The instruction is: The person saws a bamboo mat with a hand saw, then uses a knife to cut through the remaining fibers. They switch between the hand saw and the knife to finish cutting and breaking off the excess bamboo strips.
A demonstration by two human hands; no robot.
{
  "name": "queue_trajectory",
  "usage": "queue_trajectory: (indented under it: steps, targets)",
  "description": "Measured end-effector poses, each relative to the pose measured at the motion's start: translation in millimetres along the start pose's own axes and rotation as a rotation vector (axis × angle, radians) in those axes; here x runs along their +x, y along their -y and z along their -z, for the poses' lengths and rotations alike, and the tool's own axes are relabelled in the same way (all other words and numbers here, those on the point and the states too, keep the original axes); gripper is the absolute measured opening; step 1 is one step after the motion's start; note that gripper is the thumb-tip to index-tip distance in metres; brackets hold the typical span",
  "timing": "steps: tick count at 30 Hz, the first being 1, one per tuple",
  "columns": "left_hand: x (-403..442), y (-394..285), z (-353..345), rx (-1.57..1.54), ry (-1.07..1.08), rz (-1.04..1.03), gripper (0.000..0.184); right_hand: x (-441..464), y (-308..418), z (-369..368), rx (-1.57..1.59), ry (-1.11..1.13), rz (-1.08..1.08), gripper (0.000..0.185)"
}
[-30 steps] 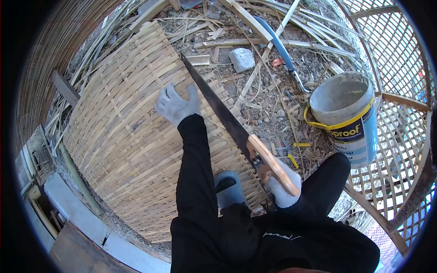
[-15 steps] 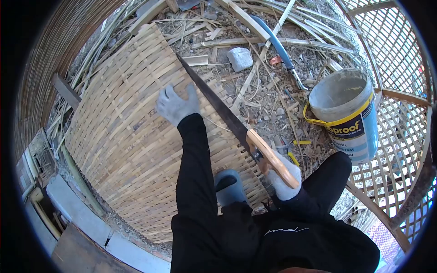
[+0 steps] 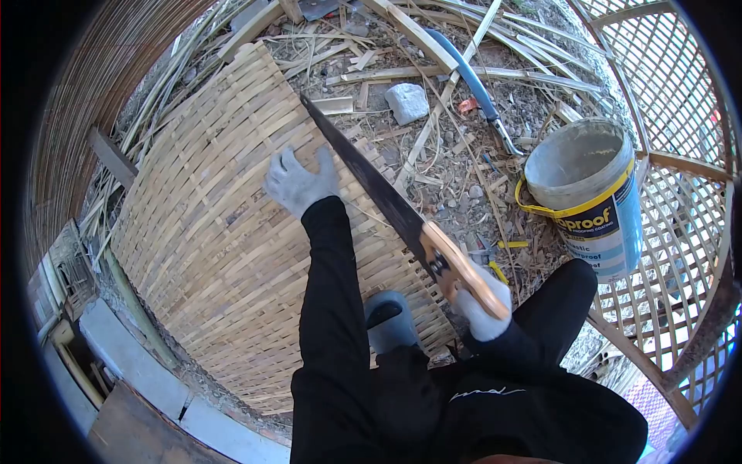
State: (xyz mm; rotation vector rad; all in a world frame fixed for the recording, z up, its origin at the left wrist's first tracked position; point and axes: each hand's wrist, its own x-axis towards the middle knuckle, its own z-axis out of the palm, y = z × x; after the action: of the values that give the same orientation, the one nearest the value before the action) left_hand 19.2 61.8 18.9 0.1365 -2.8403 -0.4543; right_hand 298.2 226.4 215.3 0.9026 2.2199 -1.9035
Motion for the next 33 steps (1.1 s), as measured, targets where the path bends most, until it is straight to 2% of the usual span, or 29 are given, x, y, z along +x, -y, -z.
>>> queue_trajectory:
  steps: [2,5,7,9,10,14,15,17,19,24,27,30,33]
  targets:
    - [0,2,1,0.027,0.0,0.002,0.067,-8,-1,9,-0.114,0.006,0.079,0.043]
    - [1,-4,5,0.03,-0.029,-0.034,0.062,24,-17,-13,0.078,-0.02,0.056,0.044]
    - [-1,-6,8,0.031,-0.039,-0.05,0.06,66,-8,-34,0.046,0.012,0.099,0.045]
    - [0,-6,8,0.04,-0.036,-0.045,0.06,99,8,-47,0.02,0.03,-0.016,0.045]
    - [-1,-3,6,0.042,-0.035,-0.041,0.061,105,-7,-52,0.02,-0.005,0.128,0.044]
    - [1,-2,3,0.028,-0.012,-0.02,0.065,55,-12,-34,0.087,-0.046,0.083,0.044]
    - [0,-3,6,0.023,0.004,-0.01,0.065,37,-9,-23,0.172,-0.003,0.006,0.044]
    - [0,-2,4,0.012,-0.008,-0.021,0.066,4,10,5,-0.012,0.058,0.007,0.043]
    - [1,0,3,0.007,-0.017,-0.024,0.065,-13,7,8,-0.083,-0.033,0.039,0.043]
    - [1,-3,7,0.013,0.039,-0.028,0.064,59,-3,-33,0.039,-0.011,0.111,0.044]
    - [0,-5,6,0.047,-0.045,-0.048,0.062,107,-2,-52,-0.013,-0.005,0.137,0.043]
    - [0,-4,9,0.011,-0.012,-0.033,0.063,95,2,-50,-0.025,-0.01,0.138,0.045]
    - [1,-3,7,0.002,-0.01,-0.031,0.064,47,-4,-27,0.04,-0.012,0.034,0.047]
